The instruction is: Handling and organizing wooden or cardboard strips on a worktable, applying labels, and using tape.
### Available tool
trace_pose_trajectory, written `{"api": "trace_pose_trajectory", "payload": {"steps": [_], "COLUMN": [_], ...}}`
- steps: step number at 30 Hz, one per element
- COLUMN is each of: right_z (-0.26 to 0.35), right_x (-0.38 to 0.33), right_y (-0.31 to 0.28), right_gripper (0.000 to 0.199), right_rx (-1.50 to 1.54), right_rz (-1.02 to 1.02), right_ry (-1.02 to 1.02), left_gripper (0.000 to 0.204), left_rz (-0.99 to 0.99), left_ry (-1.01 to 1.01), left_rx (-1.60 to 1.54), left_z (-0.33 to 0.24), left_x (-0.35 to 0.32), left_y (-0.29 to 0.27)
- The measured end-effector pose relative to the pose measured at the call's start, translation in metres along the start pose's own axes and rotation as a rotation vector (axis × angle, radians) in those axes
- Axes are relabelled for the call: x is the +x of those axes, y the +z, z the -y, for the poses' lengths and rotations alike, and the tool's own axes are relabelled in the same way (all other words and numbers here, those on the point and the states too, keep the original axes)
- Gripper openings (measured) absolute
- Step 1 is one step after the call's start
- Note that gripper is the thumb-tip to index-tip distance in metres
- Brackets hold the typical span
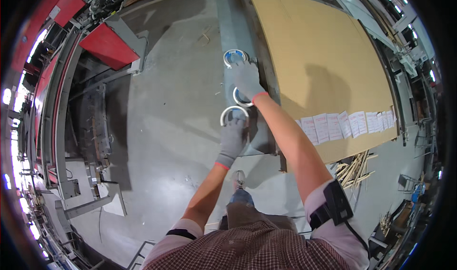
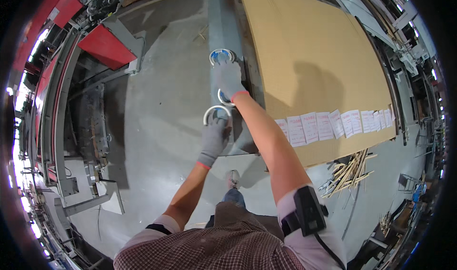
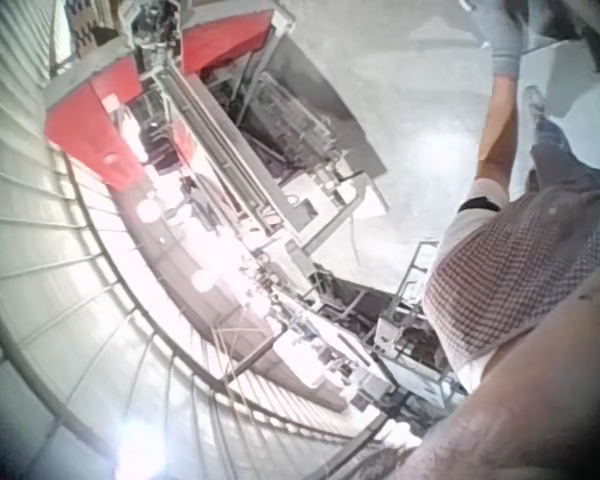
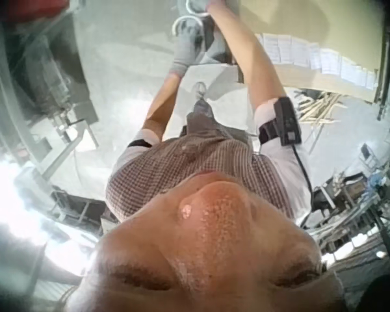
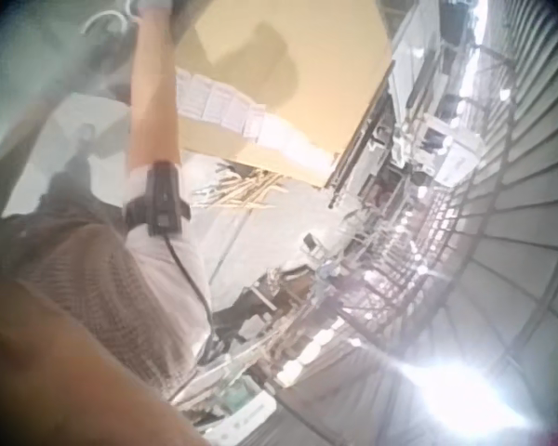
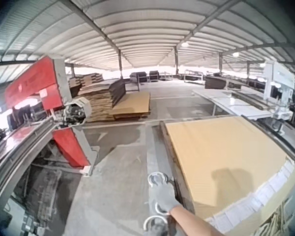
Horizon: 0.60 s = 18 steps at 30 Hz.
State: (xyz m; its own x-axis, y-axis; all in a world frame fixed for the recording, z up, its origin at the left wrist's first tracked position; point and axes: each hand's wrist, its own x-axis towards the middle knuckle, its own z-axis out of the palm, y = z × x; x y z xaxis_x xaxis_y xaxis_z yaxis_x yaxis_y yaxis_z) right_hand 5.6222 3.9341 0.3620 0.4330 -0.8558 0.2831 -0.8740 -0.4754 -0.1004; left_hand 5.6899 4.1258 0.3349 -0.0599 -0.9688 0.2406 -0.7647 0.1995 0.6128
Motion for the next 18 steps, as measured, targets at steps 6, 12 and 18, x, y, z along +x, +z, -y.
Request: {"api": "trace_pose_trajectory", "payload": {"steps": [6, 12, 18], "right_z": [-0.036, -0.006, -0.025], "right_x": [0.041, -0.017, -0.281], "right_y": [0.027, -0.091, -0.208], "right_gripper": [0.012, 0.016, 0.023], "right_rx": [-0.17, 0.389, 0.582], "right_rz": [-0.052, -0.331, 0.072], "right_ry": [-0.128, -0.048, 0.039], "left_gripper": [0.024, 0.033, 0.031], "left_rz": [0.004, 0.151, 0.139], "left_ry": [0.182, 0.202, -0.258], "left_rx": [0.045, -0.083, -0.6], "left_z": [0.006, 0.038, -0.112], "left_x": [0.019, 0.011, -0.052], "left_y": [0.041, 0.016, -0.051]}}
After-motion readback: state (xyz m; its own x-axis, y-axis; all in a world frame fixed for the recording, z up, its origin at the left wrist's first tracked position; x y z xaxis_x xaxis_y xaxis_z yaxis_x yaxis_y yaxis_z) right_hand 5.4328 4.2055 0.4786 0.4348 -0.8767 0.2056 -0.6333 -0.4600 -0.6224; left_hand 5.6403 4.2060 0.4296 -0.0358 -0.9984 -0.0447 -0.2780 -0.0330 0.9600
